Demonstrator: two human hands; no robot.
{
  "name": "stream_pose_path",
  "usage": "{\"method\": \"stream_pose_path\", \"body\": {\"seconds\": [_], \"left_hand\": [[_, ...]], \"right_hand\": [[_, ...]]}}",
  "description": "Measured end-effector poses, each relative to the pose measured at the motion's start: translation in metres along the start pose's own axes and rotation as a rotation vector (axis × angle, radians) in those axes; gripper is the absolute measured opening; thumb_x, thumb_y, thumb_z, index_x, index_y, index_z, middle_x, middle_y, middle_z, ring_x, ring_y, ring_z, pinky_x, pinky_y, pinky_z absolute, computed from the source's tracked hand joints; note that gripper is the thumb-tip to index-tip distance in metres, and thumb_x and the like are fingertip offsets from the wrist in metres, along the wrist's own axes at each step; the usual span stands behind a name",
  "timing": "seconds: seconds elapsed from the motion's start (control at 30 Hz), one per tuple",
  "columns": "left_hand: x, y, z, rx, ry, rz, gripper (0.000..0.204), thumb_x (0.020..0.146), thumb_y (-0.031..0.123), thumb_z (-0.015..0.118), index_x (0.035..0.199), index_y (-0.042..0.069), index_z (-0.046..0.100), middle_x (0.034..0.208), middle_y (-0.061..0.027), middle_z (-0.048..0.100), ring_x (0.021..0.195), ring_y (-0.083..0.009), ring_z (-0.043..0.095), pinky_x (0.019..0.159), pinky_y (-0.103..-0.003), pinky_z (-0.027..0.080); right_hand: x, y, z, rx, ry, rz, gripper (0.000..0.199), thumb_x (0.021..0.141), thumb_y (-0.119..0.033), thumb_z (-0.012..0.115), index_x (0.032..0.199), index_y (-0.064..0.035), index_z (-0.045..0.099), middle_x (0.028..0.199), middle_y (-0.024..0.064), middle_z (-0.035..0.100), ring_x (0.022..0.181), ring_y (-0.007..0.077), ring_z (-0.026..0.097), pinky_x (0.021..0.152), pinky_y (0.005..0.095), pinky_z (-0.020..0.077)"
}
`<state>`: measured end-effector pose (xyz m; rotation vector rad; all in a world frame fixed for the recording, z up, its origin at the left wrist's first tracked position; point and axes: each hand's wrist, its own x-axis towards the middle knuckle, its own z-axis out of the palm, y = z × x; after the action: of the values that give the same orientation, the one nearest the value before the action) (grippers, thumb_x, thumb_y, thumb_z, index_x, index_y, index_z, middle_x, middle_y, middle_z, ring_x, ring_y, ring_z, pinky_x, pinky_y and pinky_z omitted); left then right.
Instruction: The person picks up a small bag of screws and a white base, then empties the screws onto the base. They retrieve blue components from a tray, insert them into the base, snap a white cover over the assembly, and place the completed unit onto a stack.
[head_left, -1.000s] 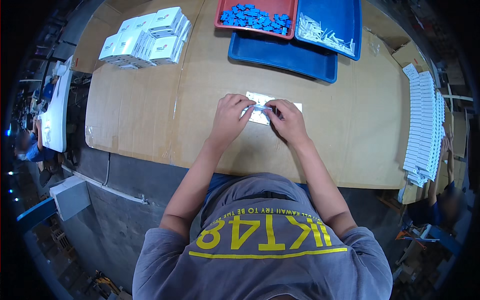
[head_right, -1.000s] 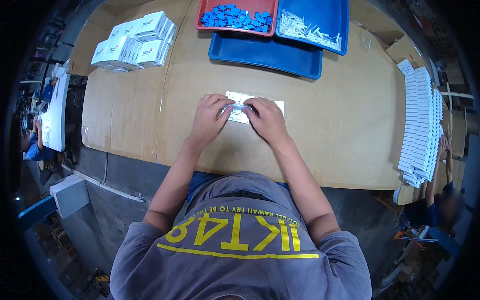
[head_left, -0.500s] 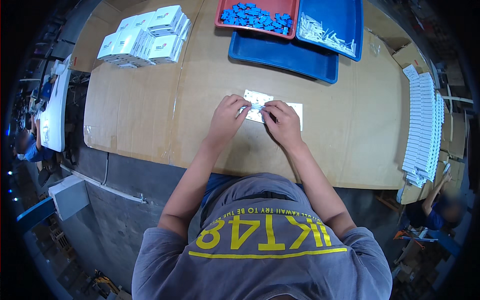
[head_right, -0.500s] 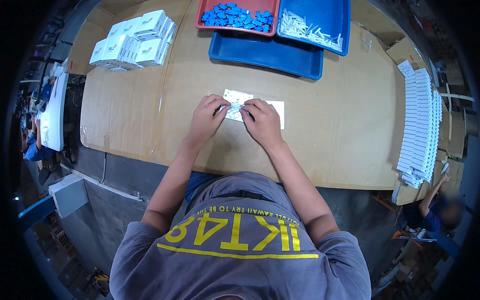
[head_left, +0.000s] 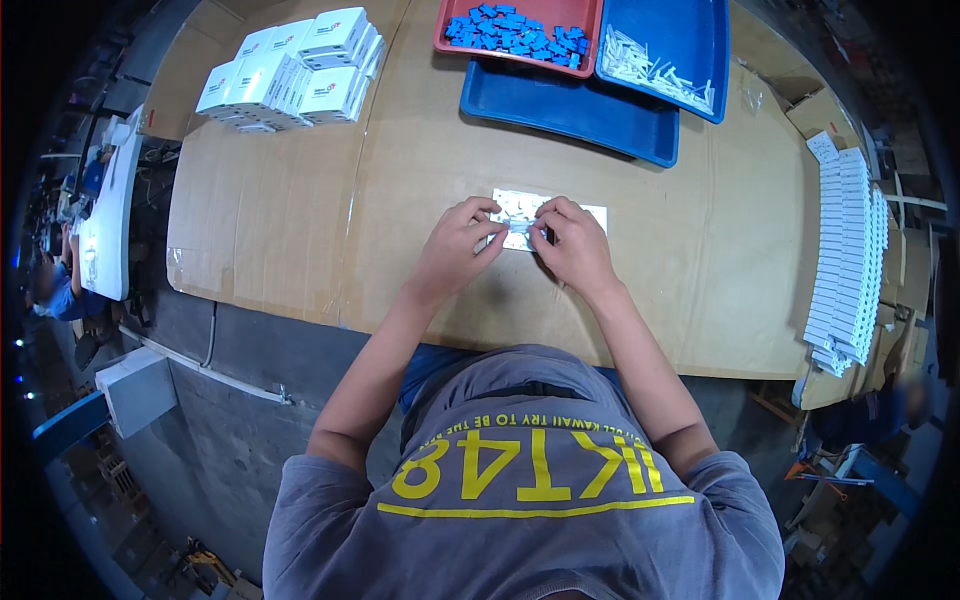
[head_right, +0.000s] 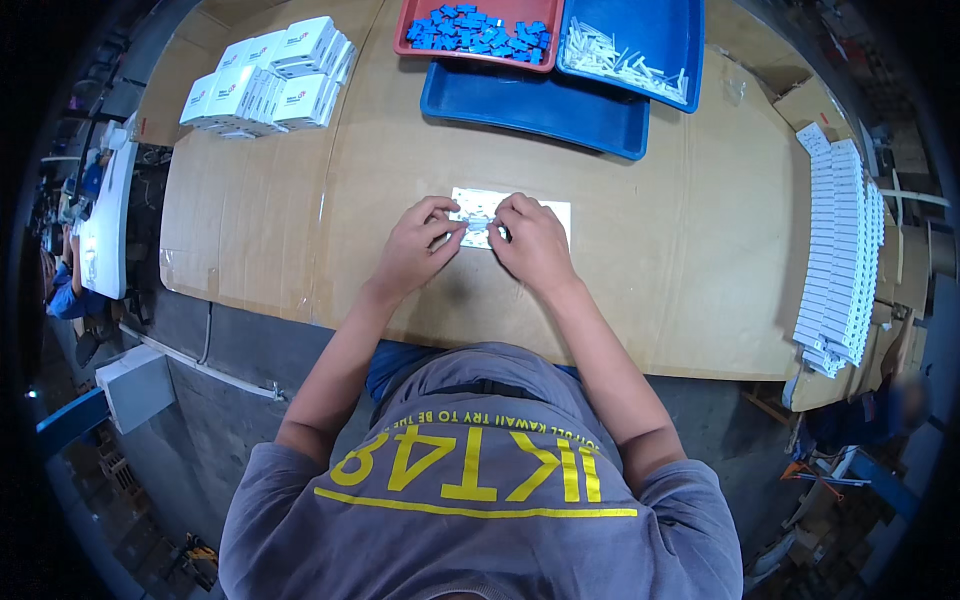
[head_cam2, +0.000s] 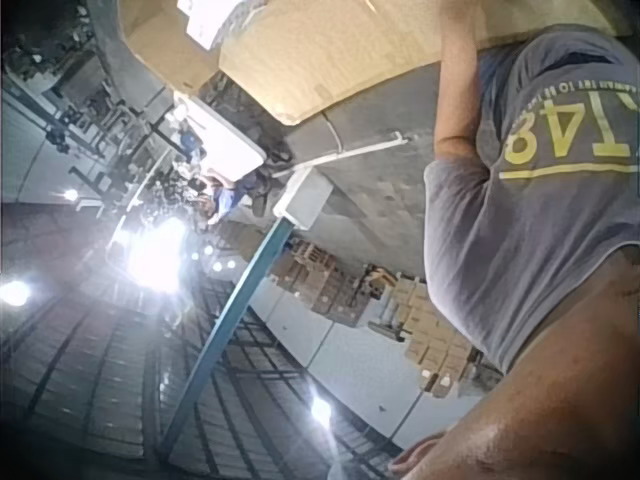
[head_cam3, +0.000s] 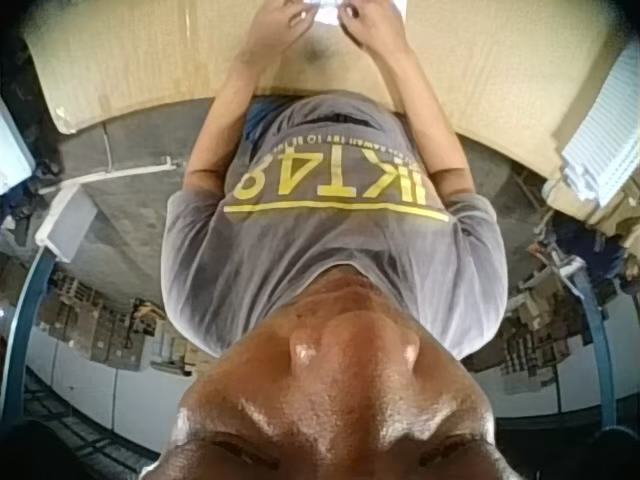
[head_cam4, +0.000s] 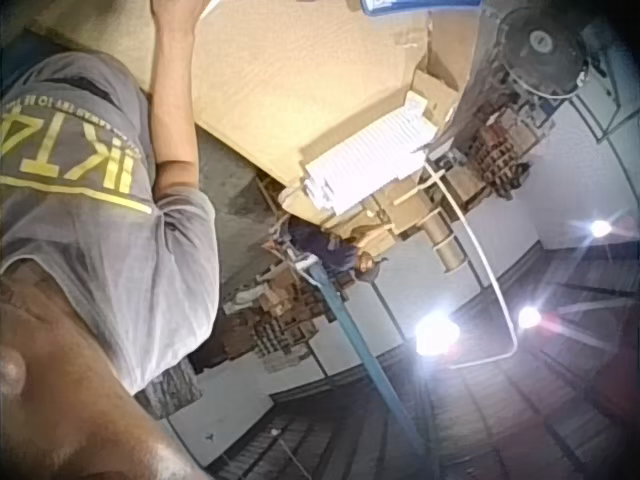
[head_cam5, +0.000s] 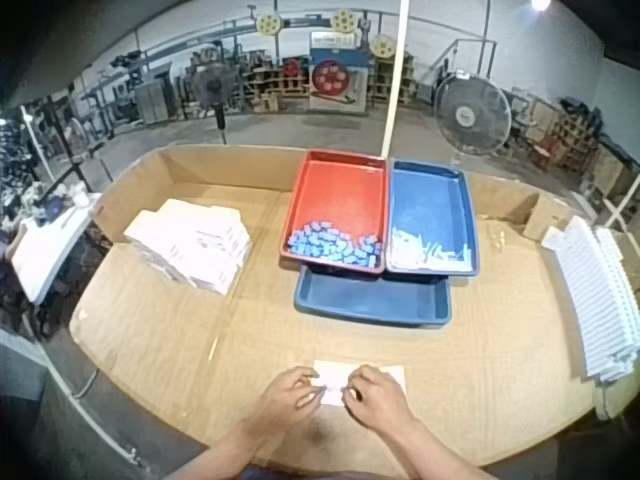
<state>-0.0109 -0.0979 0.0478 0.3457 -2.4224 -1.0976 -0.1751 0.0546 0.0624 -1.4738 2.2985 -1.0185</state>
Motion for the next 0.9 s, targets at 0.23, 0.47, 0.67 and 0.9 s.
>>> {"method": "stream_pose_path", "body": {"seconds": [0.23, 0.47, 0.67, 0.9], "left_hand": [[-0.008, 0.002, -0.001, 0.094, -0.064, 0.159, 0.023, 0.085, 0.011, 0.078, 0.107, 0.007, 0.076, 0.114, -0.0068, 0.068, 0.1, -0.0267, 0.063, 0.093, -0.04, 0.048], [-0.023, 0.017, 0.01, 0.177, -0.09, 0.12, 0.03, 0.087, 0.019, 0.078, 0.115, 0.012, 0.073, 0.117, -0.004, 0.067, 0.108, -0.026, 0.06, 0.097, -0.043, 0.044], [-0.026, 0.034, 0.004, 0.159, 0.028, 0.064, 0.047, 0.085, 0.024, 0.081, 0.128, 0.011, 0.068, 0.13, -0.0112, 0.062, 0.122, -0.0311, 0.057, 0.105, -0.046, 0.043], [-0.038, 0.026, 0.01, 0.188, 0.014, -0.076, 0.086, 0.081, 0.043, 0.083, 0.152, 0.011, 0.047, 0.155, -0.017, 0.042, 0.147, -0.0415, 0.036, 0.122, -0.054, 0.028]], "right_hand": [[0.002, -0.014, -0.026, -0.07, -0.161, 0.017, 0.009, 0.086, -0.012, 0.072, 0.091, -0.0045, 0.073, 0.093, 0.0103, 0.068, 0.091, 0.0317, 0.067, 0.082, 0.0461, 0.0524], [0.023, -0.014, -0.051, -0.171, -0.367, 0.017, 0.014, 0.089, -0.018, 0.069, 0.092, -0.0055, 0.074, 0.096, 0.012, 0.072, 0.096, 0.0335, 0.069, 0.085, 0.0468, 0.0534], [0.102, -0.025, -0.087, -0.229, -0.381, 0.149, 0.023, 0.096, -0.023, 0.063, 0.103, -0.0043, 0.075, 0.107, 0.0174, 0.075, 0.097, 0.038, 0.071, 0.085, 0.0492, 0.0553], [0.239, -0.007, -0.065, -0.242, 0.076, -0.121, 0.025, 0.097, -0.019, 0.065, 0.117, -0.0064, 0.072, 0.116, 0.0161, 0.073, 0.105, 0.0362, 0.07, 0.09, 0.0456, 0.0553]]}}
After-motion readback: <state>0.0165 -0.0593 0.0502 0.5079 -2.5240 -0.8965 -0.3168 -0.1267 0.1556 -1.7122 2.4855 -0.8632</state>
